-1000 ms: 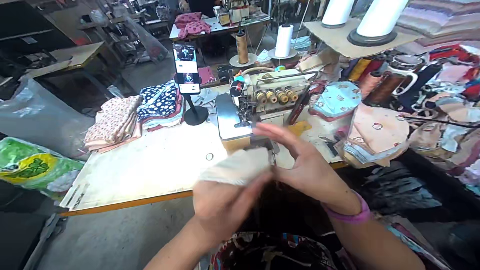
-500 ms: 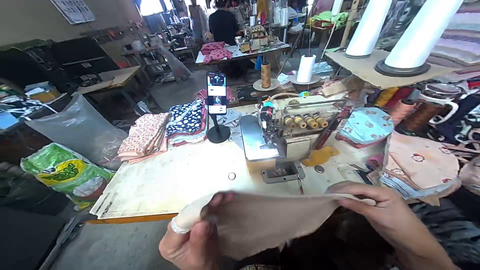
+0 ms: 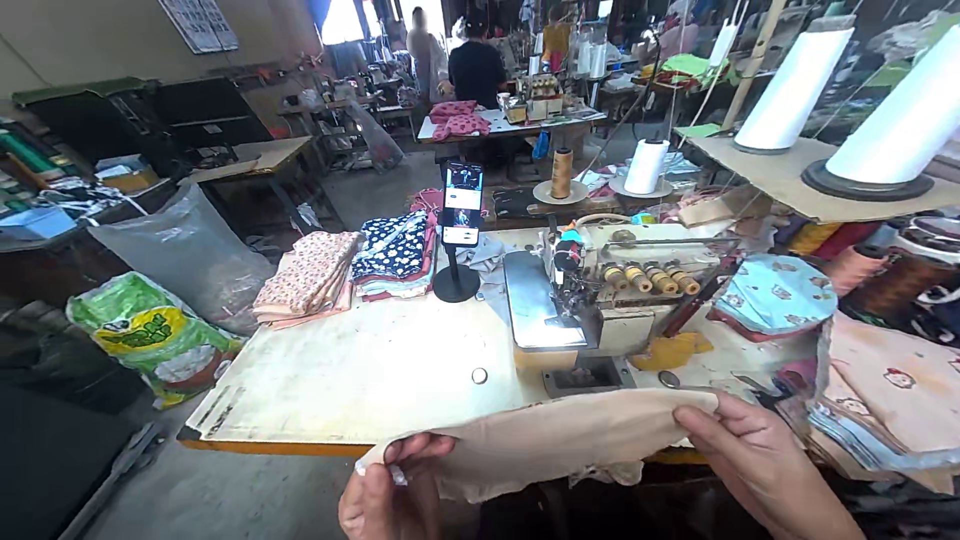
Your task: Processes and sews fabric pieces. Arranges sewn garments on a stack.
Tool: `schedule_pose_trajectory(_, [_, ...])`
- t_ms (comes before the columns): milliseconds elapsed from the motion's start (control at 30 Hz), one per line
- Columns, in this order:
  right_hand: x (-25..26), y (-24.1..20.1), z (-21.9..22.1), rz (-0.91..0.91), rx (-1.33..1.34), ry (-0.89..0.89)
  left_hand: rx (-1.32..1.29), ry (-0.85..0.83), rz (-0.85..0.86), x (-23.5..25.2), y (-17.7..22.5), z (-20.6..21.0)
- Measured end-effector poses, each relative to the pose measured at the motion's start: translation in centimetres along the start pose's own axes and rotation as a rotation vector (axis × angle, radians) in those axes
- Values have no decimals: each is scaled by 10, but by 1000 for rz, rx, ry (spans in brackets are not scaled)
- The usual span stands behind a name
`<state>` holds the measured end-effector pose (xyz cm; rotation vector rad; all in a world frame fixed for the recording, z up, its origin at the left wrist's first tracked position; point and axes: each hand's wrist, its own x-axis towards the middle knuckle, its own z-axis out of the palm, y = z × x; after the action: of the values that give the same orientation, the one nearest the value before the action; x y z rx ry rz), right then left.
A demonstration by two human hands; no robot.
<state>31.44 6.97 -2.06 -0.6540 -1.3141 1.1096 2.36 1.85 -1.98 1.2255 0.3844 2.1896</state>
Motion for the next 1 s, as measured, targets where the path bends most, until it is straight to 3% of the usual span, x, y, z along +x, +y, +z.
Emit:
schedule_pose_trajectory(233, [18, -15, 6, -105, 38, 89, -5, -89, 31, 4, -3, -2])
schedule_pose_trajectory(333, [40, 20, 27, 126, 27, 219, 78, 93, -49, 23, -27, -6])
schedule_pose_trajectory(400, [53, 44, 37, 319, 28, 232, 307, 217, -205, 44, -56, -16])
schedule_pose_trajectory(467, [61, 62, 42, 406, 23, 189, 630, 34, -401, 57, -89, -30])
schedule_pose_trajectory(533, [65, 75, 47, 401, -14, 144, 914, -332, -396, 59, -114, -21])
schedule_pose_trajectory(600, [66, 81, 49, 404, -39, 139, 1013, -677, -404, 60, -129, 5])
schedule_pose_trajectory(633, [63, 82, 48, 411, -47, 147, 1021, -769, -420, 60, -134, 16])
schedule_pose_trajectory(767, [64, 81, 43, 361, -118, 143, 860, -800, -423, 75, -137, 27])
schedule_pose_trajectory(867, [64, 78, 40, 287, -162, 146, 682, -872, -570, 82, -128, 23])
schedule_pose_trajectory(1000, [69, 47, 21, 93, -246, 16, 889, -1193, -817, 106, -93, -7])
